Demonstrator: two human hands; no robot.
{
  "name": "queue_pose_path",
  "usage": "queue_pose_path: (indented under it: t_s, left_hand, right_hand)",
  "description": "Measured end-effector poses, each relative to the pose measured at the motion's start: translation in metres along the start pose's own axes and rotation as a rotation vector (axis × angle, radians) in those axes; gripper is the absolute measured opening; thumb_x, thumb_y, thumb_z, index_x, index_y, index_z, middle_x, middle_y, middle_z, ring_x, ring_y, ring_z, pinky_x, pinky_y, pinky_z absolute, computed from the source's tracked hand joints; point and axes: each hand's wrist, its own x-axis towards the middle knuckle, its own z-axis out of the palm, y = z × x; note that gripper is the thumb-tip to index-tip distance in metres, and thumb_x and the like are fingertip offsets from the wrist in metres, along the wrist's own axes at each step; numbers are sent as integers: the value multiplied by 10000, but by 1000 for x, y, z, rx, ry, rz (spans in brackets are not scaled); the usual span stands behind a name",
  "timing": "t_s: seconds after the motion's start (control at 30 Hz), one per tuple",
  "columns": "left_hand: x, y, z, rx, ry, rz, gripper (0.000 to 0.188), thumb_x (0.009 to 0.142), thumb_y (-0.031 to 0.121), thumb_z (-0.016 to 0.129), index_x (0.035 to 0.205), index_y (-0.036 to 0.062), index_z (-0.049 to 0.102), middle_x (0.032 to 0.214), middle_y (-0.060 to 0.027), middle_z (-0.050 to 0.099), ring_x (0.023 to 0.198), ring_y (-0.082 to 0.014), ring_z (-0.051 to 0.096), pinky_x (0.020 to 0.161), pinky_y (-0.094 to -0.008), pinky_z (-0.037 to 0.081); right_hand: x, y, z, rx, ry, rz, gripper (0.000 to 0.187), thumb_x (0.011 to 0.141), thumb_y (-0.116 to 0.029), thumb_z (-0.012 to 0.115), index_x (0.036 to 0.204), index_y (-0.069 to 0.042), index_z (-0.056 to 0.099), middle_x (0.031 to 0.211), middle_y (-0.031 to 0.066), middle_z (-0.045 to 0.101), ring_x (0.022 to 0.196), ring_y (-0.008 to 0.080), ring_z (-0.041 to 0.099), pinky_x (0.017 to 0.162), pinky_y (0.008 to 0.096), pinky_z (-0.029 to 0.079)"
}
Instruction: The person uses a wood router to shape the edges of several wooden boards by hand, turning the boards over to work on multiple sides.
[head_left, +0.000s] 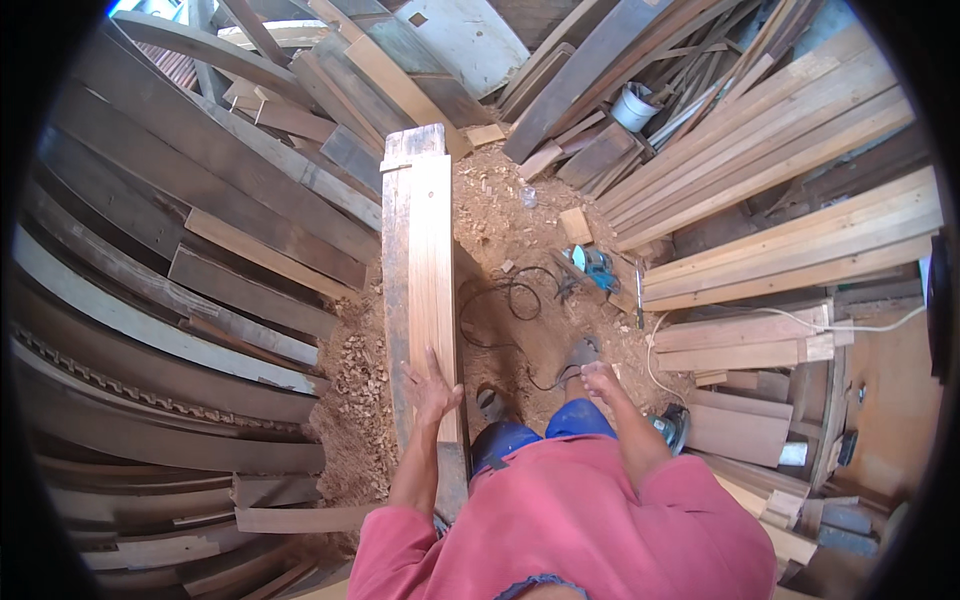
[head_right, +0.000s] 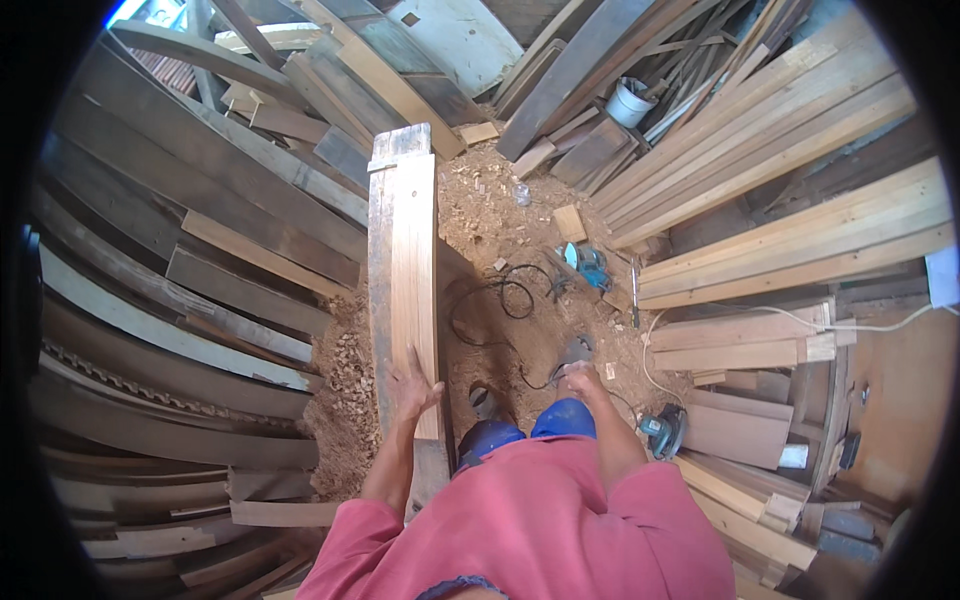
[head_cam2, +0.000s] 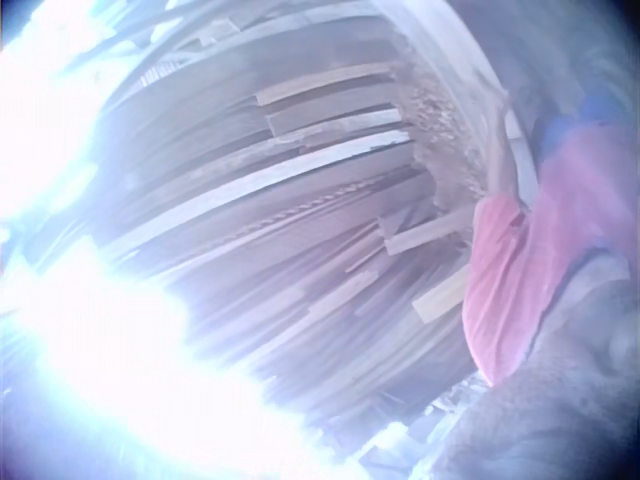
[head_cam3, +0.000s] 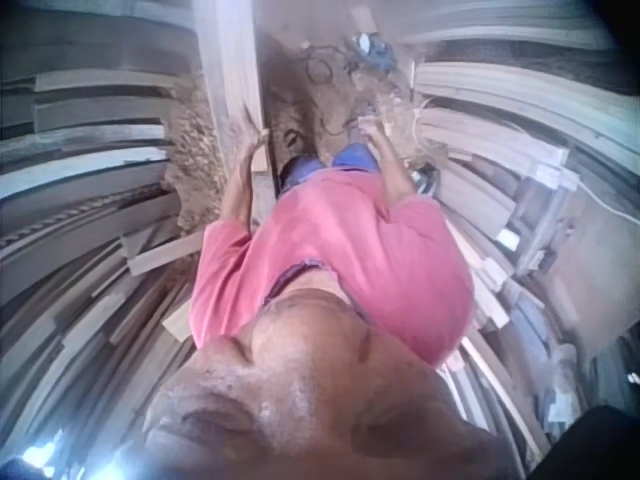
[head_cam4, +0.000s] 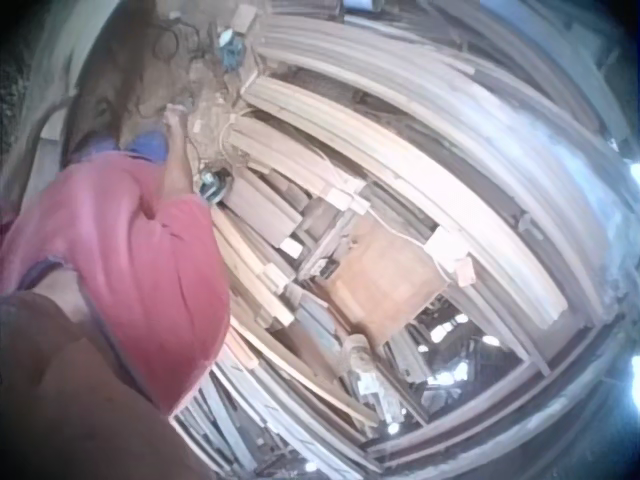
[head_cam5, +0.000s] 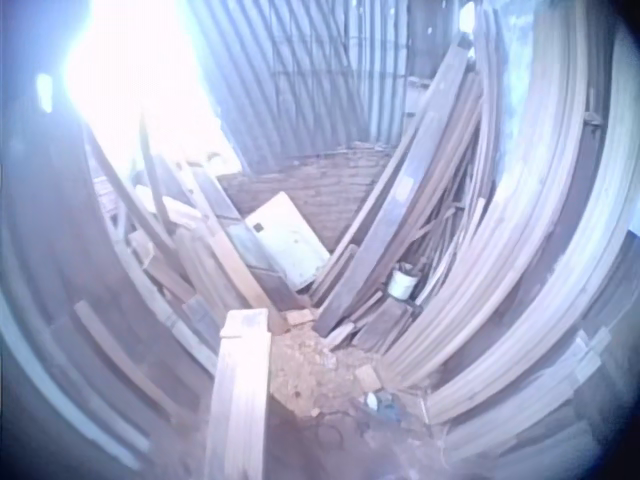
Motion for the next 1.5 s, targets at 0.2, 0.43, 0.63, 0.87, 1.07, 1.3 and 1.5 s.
queue_pose_path:
  t_s: [0.2,0.43,0.63,0.87,1.07,1.3,1.5]
  left_hand:
    - [71,45,-19,202,202,196,1087,815,410,742,1604,-21,131,1616,-412,72,1498,-582,114,1211,-636,140]
    - [228,79,-54,270,359,340,954,917,346,638,1588,-84,114,1622,-398,100,1529,-539,11,1255,-569,16]
    - [255,122,-59,380,495,310,1092,802,404,722,1631,27,119,1645,-350,95,1530,-513,70,1251,-552,68]
    - [260,142,-60,354,457,324,984,815,242,661,1607,-26,141,1616,-341,194,1525,-475,142,1249,-528,133]
    - [249,132,-66,360,482,326,957,820,220,634,1613,0,146,1626,-333,171,1515,-486,149,1237,-560,136]
    - [272,148,-44,337,388,349,935,857,223,615,1619,4,118,1650,-285,135,1535,-442,123,1237,-562,134]
    - [250,139,-69,369,424,287,934,913,317,624,1620,7,98,1649,-276,137,1527,-428,138,1231,-559,146]
  right_hand:
    - [99,-8,-81,-367,309,-381,248,893,-249,654,897,-8,712,804,201,694,754,306,690,668,458,536]
    - [227,-80,-193,-346,409,-343,406,982,-402,582,979,-2,649,962,271,683,961,408,675,856,488,507]
    - [352,-85,-220,-328,424,-420,455,988,-431,578,1125,-2,649,1095,276,683,1056,462,649,916,496,498]
    - [368,-74,-157,-413,150,-328,424,991,-398,537,911,-33,738,976,278,690,994,478,652,889,521,512]
    - [364,-37,-116,-560,150,-248,472,1000,-436,516,942,-21,732,1032,291,700,989,481,665,878,543,518]
    - [507,44,-177,-305,379,222,597,939,-522,643,1152,35,621,1073,261,713,992,416,701,910,507,534]
    - [538,36,-130,1080,-200,164,372,948,-319,720,1190,-50,635,991,124,711,885,256,702,889,432,568]
